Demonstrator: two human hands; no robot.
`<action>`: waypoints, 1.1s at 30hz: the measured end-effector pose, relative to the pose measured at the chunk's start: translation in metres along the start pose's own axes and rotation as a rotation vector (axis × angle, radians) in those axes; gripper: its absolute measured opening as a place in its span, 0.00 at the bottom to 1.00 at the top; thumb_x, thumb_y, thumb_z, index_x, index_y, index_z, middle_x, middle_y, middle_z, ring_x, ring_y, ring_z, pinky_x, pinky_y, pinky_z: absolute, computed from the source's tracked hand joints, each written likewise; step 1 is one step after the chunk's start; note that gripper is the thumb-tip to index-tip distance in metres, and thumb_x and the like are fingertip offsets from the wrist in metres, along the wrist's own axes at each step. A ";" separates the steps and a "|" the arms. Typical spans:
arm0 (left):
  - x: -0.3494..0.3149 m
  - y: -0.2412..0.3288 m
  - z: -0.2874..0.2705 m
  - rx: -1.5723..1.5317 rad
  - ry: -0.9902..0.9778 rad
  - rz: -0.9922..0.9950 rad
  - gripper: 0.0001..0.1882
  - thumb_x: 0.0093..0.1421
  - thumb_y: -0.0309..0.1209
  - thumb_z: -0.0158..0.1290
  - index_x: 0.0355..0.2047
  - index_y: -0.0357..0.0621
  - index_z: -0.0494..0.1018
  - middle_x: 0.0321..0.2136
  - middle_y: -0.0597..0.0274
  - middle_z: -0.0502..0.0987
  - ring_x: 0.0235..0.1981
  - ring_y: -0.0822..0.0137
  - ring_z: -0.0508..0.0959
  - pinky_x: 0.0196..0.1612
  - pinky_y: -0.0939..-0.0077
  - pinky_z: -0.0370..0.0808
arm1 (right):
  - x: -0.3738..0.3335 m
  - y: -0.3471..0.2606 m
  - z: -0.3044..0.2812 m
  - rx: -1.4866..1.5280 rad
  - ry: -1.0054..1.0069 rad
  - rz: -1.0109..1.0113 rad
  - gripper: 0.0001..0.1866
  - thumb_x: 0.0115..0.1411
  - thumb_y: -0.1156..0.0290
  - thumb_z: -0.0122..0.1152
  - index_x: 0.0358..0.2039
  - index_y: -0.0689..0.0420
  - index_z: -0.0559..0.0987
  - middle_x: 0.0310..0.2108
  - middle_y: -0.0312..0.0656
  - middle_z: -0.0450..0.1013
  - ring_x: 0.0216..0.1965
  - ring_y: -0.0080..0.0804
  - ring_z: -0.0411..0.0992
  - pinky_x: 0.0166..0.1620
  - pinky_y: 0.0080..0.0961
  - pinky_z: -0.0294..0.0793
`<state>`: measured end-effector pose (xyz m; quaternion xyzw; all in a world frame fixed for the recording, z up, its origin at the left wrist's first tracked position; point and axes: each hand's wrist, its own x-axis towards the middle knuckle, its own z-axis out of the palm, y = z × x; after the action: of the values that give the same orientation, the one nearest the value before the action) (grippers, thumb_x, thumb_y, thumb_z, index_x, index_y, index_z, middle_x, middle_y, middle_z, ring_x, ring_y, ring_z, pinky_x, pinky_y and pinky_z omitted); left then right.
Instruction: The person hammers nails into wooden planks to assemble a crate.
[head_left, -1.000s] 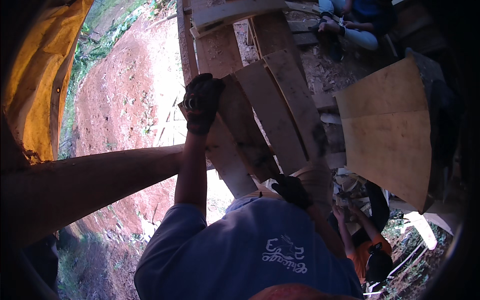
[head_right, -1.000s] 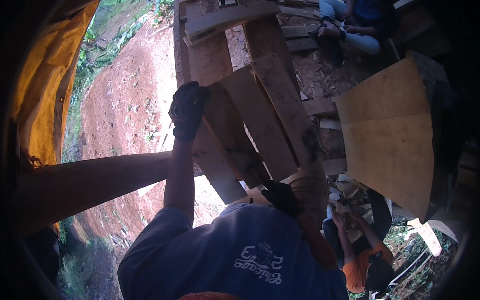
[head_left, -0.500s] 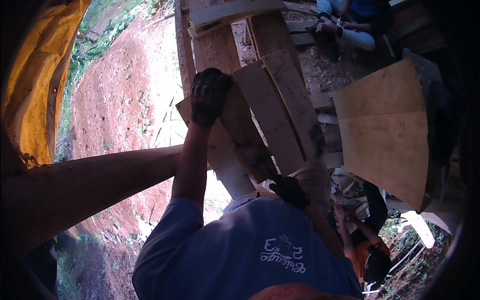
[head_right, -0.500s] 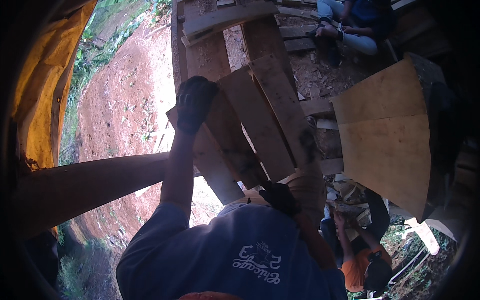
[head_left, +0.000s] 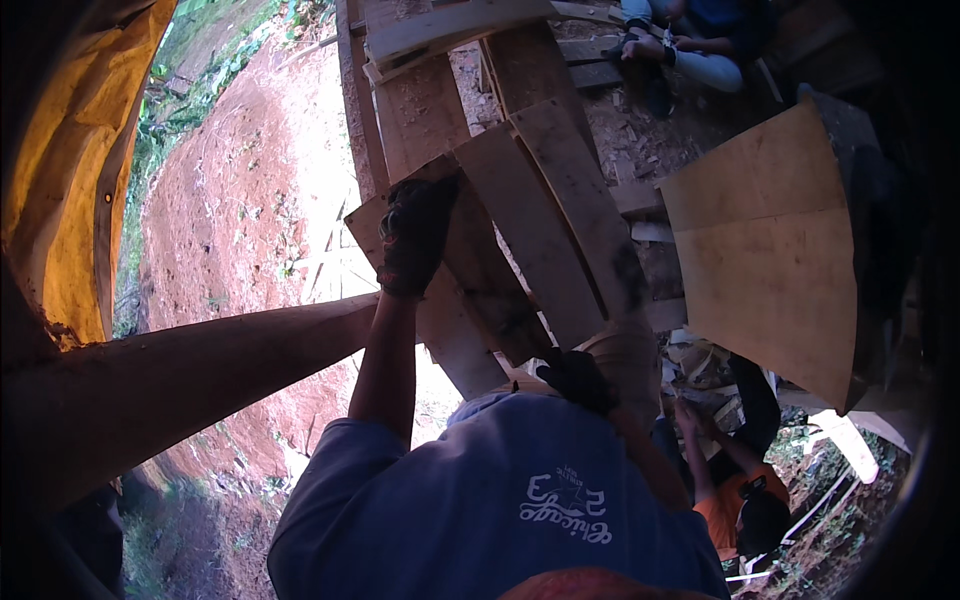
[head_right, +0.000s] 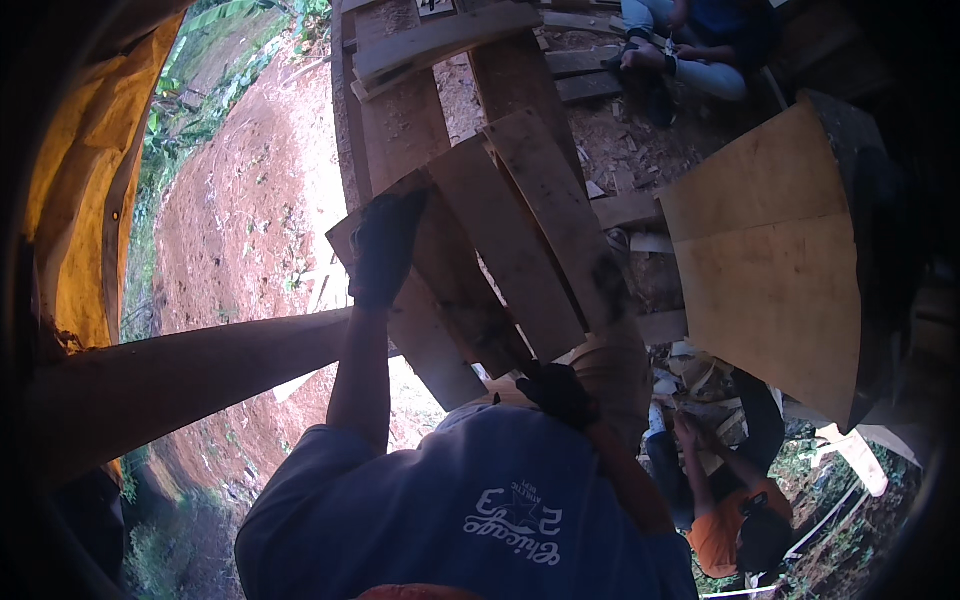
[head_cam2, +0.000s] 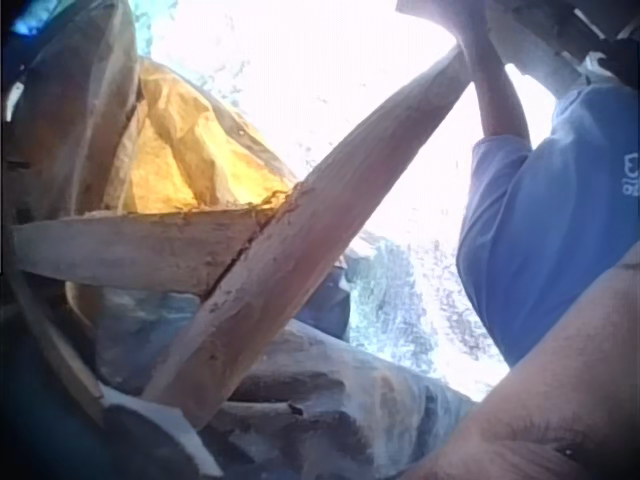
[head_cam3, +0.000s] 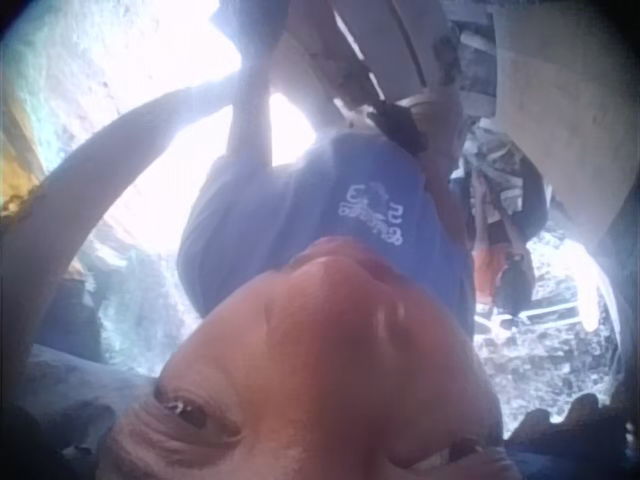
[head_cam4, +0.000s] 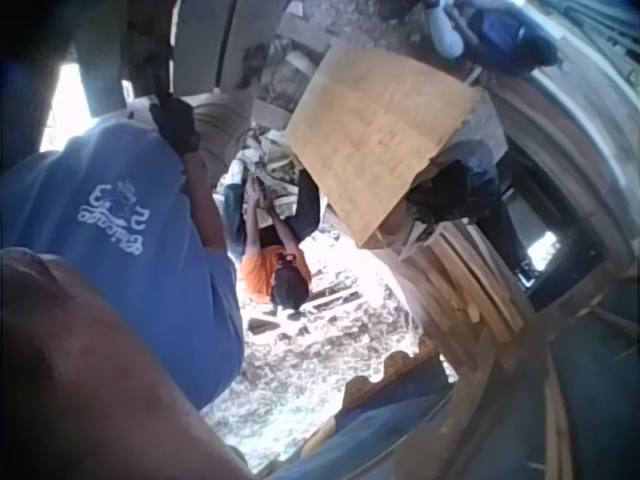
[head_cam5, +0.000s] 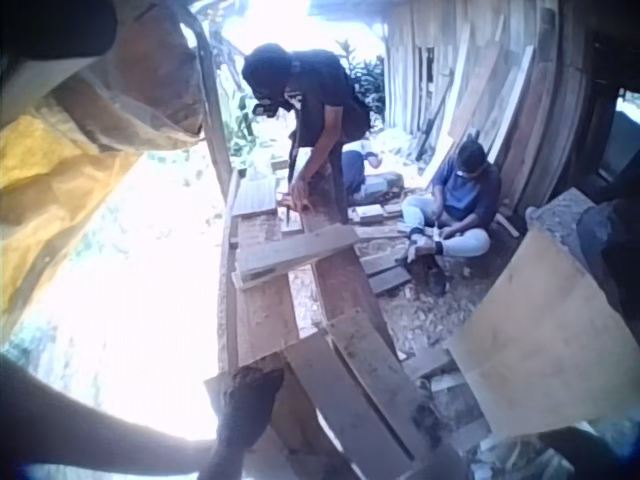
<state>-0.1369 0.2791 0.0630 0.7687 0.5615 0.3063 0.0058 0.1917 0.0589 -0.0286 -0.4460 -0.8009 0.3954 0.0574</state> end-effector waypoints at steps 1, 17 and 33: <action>-0.005 0.001 0.002 -0.015 0.003 -0.026 0.13 0.67 0.25 0.59 0.50 0.43 0.85 0.38 0.54 0.84 0.44 0.48 0.83 0.49 0.56 0.79 | -0.001 0.001 0.002 -0.007 0.007 0.005 0.15 0.71 0.58 0.61 0.51 0.54 0.79 0.32 0.49 0.80 0.34 0.51 0.83 0.38 0.50 0.80; -0.018 0.039 -0.043 -0.621 -0.041 -0.500 0.20 0.62 0.23 0.66 0.56 0.41 0.85 0.47 0.56 0.88 0.46 0.67 0.88 0.48 0.74 0.85 | -0.010 -0.008 -0.009 0.205 0.131 -0.019 0.14 0.69 0.59 0.66 0.47 0.54 0.85 0.37 0.47 0.84 0.38 0.50 0.83 0.44 0.46 0.81; -0.082 0.133 -0.077 -1.033 -0.465 -0.372 0.27 0.66 0.36 0.68 0.64 0.47 0.79 0.43 0.58 0.88 0.44 0.67 0.88 0.53 0.67 0.85 | 0.032 -0.100 -0.110 1.308 0.326 0.450 0.18 0.75 0.60 0.60 0.52 0.63 0.82 0.25 0.30 0.73 0.18 0.17 0.69 0.19 0.19 0.63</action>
<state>-0.0744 0.1334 0.1341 0.6019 0.4488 0.3573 0.5555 0.1542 0.1183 0.1066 -0.5281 -0.2691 0.7257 0.3492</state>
